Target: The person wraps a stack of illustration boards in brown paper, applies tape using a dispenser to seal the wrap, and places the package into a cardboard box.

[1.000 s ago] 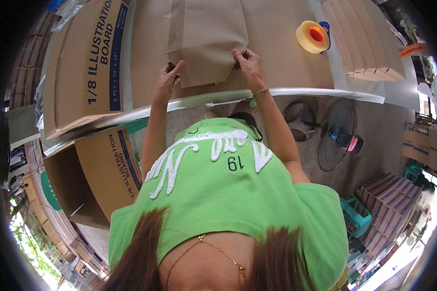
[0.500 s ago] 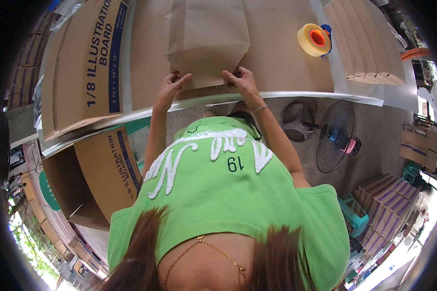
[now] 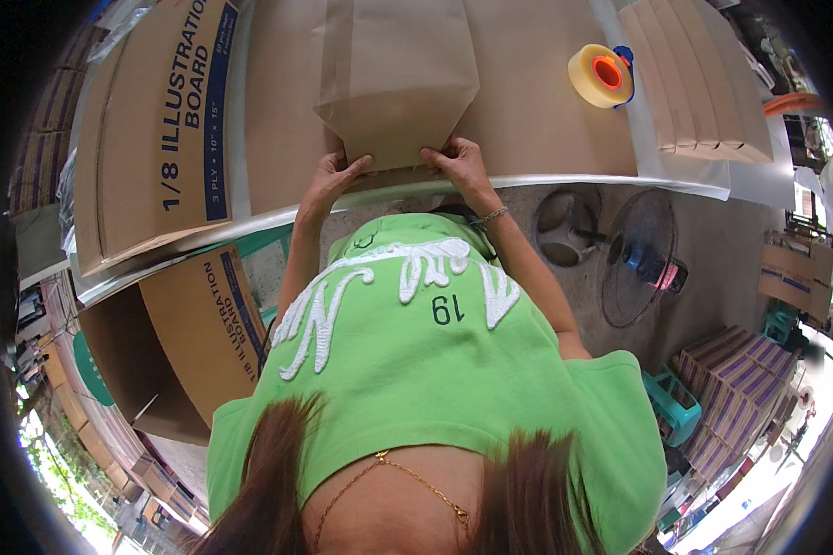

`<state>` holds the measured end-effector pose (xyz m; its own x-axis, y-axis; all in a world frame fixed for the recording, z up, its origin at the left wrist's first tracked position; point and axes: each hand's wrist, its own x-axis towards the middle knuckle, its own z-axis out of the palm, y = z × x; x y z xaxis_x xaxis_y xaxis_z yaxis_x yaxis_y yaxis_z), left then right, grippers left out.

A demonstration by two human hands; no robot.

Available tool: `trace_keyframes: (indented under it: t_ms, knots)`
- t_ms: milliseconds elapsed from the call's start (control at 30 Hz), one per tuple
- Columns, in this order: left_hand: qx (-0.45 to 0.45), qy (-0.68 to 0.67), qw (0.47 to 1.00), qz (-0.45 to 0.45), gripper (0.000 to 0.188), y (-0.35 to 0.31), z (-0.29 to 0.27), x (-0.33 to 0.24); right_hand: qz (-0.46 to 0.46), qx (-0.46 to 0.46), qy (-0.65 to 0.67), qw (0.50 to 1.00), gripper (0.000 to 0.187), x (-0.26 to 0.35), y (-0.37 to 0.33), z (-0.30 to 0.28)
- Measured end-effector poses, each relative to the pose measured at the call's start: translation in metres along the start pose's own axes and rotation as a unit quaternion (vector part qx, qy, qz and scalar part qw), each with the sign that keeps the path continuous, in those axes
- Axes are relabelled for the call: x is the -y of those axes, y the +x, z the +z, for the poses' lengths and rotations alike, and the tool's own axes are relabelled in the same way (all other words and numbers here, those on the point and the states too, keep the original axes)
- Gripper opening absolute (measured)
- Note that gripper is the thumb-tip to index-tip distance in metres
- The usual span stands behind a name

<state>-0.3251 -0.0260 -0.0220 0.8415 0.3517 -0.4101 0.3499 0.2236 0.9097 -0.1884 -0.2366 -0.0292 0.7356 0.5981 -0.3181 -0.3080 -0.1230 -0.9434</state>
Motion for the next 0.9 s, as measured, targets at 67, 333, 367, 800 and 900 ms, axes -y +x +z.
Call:
trace_keyframes:
  t_ms: [67, 333, 367, 800, 900]
  knots:
    - [-0.004, 0.007, 1.0, 0.014, 0.038, 0.003, 0.001, 0.002, 0.003, 0.001, -0.001, 1.0, 0.024, -0.003, 0.001, -0.002]
    - [-0.024, 0.077, 0.995, 0.056, 0.033, 0.021, 0.001, 0.017, 0.011, -0.043, -0.169, 0.985, 0.022, -0.002, 0.013, -0.002]
    - [-0.024, 0.056, 0.997, 0.045, 0.035, 0.021, 0.001, 0.017, 0.035, -0.03, -0.172, 0.984, 0.021, 0.002, 0.015, -0.003]
    - [-0.119, 0.316, 0.934, 0.12, 0.043, 0.042, -0.069, -0.109, 0.022, -0.052, -0.239, 0.969, 0.031, 0.085, 0.055, -0.093]
    - [-0.169, 0.333, 0.894, 0.247, 0.04, 0.087, -0.052, -0.156, -0.116, -0.168, -0.391, 0.898, 0.031, 0.116, 0.109, -0.083]
